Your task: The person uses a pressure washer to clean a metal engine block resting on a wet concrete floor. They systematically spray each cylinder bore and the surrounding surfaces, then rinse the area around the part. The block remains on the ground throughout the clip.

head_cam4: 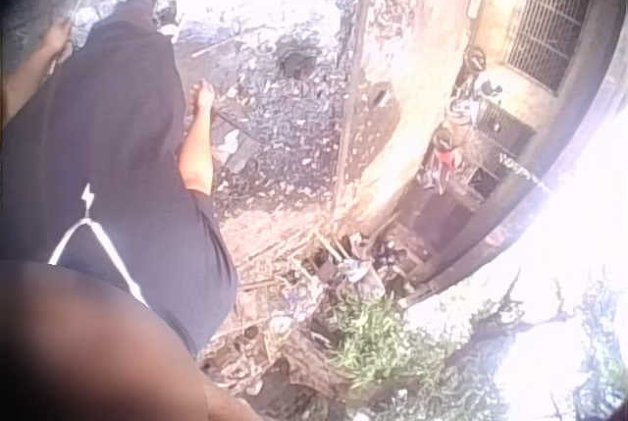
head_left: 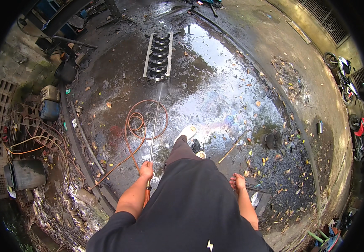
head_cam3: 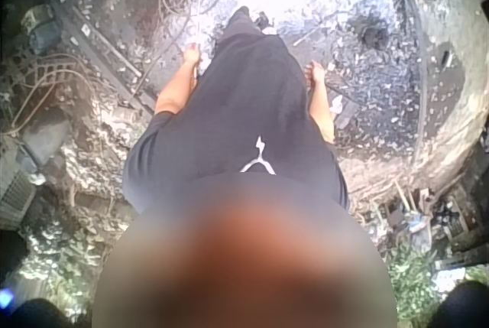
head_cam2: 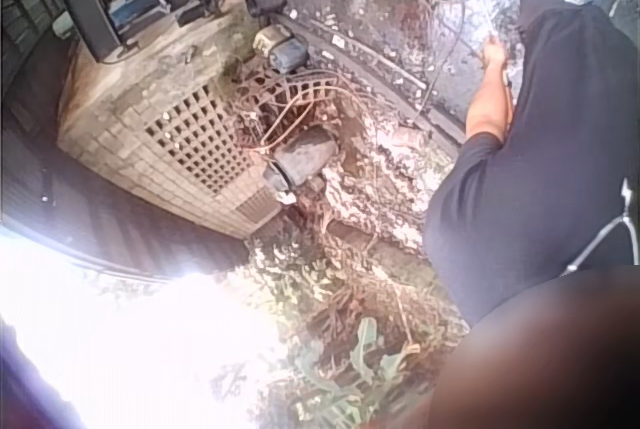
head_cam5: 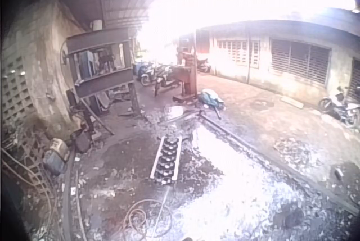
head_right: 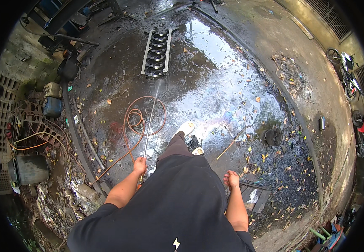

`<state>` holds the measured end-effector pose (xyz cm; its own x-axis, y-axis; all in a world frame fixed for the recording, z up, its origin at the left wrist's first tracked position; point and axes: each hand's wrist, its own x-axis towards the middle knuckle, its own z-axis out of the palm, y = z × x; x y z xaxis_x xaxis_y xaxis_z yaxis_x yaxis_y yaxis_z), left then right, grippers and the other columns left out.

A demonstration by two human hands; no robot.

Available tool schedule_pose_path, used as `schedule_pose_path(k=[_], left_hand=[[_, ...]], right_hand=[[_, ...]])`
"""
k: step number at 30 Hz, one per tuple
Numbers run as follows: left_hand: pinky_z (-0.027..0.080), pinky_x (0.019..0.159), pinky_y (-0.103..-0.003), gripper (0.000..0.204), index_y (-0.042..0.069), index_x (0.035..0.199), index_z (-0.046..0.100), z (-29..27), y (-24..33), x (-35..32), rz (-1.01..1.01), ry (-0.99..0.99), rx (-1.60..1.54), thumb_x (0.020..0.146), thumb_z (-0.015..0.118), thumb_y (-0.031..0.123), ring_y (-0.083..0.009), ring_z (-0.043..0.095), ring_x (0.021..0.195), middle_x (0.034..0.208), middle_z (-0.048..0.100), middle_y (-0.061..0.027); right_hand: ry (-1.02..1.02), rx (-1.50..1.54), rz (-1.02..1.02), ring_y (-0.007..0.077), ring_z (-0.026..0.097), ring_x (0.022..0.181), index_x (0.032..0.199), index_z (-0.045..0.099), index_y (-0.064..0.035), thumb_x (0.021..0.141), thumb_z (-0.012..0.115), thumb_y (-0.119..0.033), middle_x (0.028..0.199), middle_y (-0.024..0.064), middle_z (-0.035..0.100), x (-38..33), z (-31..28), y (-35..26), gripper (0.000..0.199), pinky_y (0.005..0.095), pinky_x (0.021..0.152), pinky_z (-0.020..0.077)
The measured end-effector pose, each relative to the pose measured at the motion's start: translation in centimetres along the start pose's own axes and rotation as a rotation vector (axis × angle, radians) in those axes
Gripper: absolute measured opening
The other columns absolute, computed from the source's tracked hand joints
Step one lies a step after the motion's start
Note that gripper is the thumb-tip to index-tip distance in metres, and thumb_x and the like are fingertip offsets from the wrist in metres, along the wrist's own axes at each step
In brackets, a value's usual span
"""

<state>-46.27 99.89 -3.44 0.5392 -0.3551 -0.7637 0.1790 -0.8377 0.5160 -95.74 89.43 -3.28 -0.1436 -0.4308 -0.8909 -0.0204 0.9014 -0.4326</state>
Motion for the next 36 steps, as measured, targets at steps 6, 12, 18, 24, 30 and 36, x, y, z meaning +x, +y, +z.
schedule_pose_path(k=[6, 12, 18, 24, 30, 36], left_hand=[[0.036, 0.032, -0.031, 0.037, 0.014, 0.117, 0.048, 0.0, 0.3, -0.3, -0.008, 0.006, 0.034, 0.091, 0.054, 0.039, -0.0145, 0.046, 0.037, 0.058, 0.052, -0.0065], [0.035, 0.031, -0.031, 0.028, 0.011, 0.104, 0.050, 0.1, 1.7, -1.8, -0.003, -0.009, 0.075, 0.092, 0.052, 0.037, -0.0146, 0.045, 0.037, 0.055, 0.049, -0.0053], [0.034, 0.031, -0.031, 0.027, 0.010, 0.100, 0.049, 0.3, 1.6, -1.5, 0.017, -0.015, 0.079, 0.093, 0.051, 0.037, -0.0144, 0.044, 0.036, 0.054, 0.048, -0.0045], [0.034, 0.030, -0.031, 0.028, 0.010, 0.101, 0.050, 0.3, 1.1, -0.7, -0.015, -0.072, 0.039, 0.093, 0.051, 0.036, -0.0142, 0.044, 0.036, 0.053, 0.046, -0.0033], [0.034, 0.030, -0.031, 0.028, 0.010, 0.100, 0.050, 0.5, 1.3, -0.8, -0.031, -0.063, 0.056, 0.093, 0.050, 0.038, -0.0142, 0.044, 0.036, 0.054, 0.047, -0.0032], [0.034, 0.030, -0.031, 0.028, 0.010, 0.099, 0.050, 0.6, 1.3, -0.8, -0.047, -0.074, 0.057, 0.093, 0.051, 0.038, -0.0142, 0.043, 0.036, 0.054, 0.047, -0.0028]], right_hand=[[-0.004, 0.000, 0.005, 0.0150, 0.058, 0.059, 0.102, 0.056, -0.0119, 0.091, 0.052, -0.032, 0.077, 0.0017, 0.061, 0.2, -0.1, 0.0, 0.023, 0.0298, 0.047, 0.0453], [-0.007, 0.010, 0.004, 0.0147, 0.057, 0.058, 0.103, 0.056, -0.0116, 0.091, 0.051, -0.032, 0.076, 0.0017, 0.060, 0.1, -0.2, -0.1, 0.023, 0.0298, 0.047, 0.0455], [-0.004, 0.022, 0.011, 0.0149, 0.057, 0.058, 0.100, 0.056, -0.0122, 0.091, 0.052, -0.031, 0.076, 0.0015, 0.060, 0.0, -0.2, -0.1, 0.022, 0.0302, 0.048, 0.0453], [0.009, 0.016, 0.024, 0.0158, 0.057, 0.060, 0.100, 0.056, -0.0127, 0.091, 0.051, -0.031, 0.077, 0.0015, 0.061, 0.0, -0.1, -0.3, 0.022, 0.0306, 0.048, 0.0450], [-0.006, 0.012, 0.012, 0.0153, 0.057, 0.060, 0.101, 0.056, -0.0120, 0.091, 0.051, -0.031, 0.077, 0.0016, 0.061, -0.1, -0.2, -0.5, 0.023, 0.0299, 0.048, 0.0456], [-0.008, 0.007, 0.013, 0.0152, 0.057, 0.060, 0.102, 0.056, -0.0117, 0.090, 0.051, -0.032, 0.078, 0.0020, 0.060, -0.1, -0.3, -0.5, 0.024, 0.0299, 0.049, 0.0461]])
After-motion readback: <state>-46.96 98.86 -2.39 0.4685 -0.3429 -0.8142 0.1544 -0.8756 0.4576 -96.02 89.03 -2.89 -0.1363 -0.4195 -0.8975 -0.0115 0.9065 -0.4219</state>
